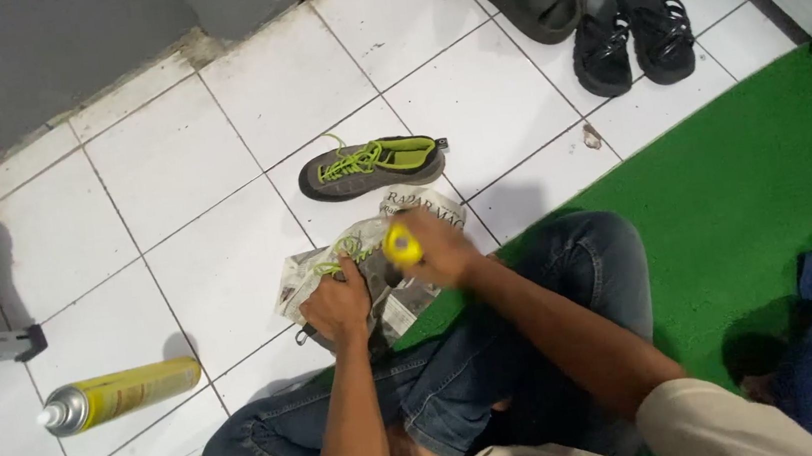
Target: Cleaning a shoe by scrubbing it with a sponge while sitting on the floor.
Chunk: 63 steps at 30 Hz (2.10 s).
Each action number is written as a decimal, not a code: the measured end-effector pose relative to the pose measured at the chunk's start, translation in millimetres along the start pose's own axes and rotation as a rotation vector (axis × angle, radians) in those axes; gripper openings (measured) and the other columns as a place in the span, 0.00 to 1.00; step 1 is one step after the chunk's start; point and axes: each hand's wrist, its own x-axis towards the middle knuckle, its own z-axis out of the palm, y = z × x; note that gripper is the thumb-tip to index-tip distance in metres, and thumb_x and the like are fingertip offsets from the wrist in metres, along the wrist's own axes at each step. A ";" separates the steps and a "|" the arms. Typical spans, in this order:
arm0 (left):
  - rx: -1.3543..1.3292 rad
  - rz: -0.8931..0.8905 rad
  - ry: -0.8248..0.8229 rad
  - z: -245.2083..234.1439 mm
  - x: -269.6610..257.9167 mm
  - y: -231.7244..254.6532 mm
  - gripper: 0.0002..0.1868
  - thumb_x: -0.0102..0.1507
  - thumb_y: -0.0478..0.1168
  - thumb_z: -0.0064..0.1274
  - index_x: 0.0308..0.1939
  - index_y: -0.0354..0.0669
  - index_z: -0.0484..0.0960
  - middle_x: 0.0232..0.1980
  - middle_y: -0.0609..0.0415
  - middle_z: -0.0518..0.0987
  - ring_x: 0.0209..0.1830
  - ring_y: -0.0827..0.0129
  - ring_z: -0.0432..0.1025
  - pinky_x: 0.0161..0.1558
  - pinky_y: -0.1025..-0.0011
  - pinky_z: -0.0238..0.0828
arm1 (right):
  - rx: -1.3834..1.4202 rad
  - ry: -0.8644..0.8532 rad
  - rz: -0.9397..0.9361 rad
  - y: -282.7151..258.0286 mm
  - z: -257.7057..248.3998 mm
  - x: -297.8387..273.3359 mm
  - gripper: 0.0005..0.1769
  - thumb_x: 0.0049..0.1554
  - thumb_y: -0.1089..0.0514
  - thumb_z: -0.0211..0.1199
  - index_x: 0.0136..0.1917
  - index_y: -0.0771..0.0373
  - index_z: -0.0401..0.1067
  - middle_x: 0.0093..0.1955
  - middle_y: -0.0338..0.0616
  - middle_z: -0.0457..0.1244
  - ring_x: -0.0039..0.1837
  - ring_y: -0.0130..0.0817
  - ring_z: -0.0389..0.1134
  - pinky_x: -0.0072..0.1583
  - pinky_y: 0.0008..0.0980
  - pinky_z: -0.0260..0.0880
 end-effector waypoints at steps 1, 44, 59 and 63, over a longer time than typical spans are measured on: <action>-0.005 -0.004 -0.008 -2.2 -1.5 1.6 0.42 0.71 0.69 0.25 0.32 0.40 0.84 0.30 0.39 0.84 0.34 0.48 0.81 0.53 0.58 0.61 | 0.212 0.019 0.453 -19.5 -16.6 3.8 0.45 0.51 0.58 0.73 0.77 0.48 0.57 0.64 0.45 0.60 0.62 0.46 0.67 0.60 0.45 0.71; -0.110 0.000 -0.026 -8.2 0.0 0.1 0.39 0.71 0.67 0.29 0.31 0.41 0.85 0.22 0.47 0.81 0.27 0.57 0.79 0.60 0.54 0.63 | -0.053 0.214 -0.306 68.2 26.2 15.9 0.46 0.51 0.50 0.74 0.80 0.53 0.59 0.59 0.51 0.59 0.57 0.50 0.67 0.54 0.46 0.72; -0.084 -0.011 -0.068 2.3 11.4 -4.0 0.42 0.72 0.68 0.24 0.32 0.40 0.84 0.25 0.46 0.82 0.31 0.53 0.79 0.56 0.51 0.66 | -0.183 0.136 -0.414 60.9 73.5 -17.8 0.34 0.48 0.50 0.74 0.67 0.56 0.71 0.55 0.49 0.63 0.53 0.49 0.67 0.53 0.46 0.73; -0.108 -0.012 -0.061 -4.4 8.4 -5.7 0.42 0.72 0.68 0.25 0.32 0.39 0.84 0.26 0.44 0.82 0.32 0.52 0.80 0.56 0.51 0.66 | -0.247 0.080 -0.660 47.8 58.0 -9.5 0.30 0.49 0.43 0.72 0.59 0.60 0.71 0.46 0.49 0.62 0.47 0.48 0.65 0.50 0.44 0.68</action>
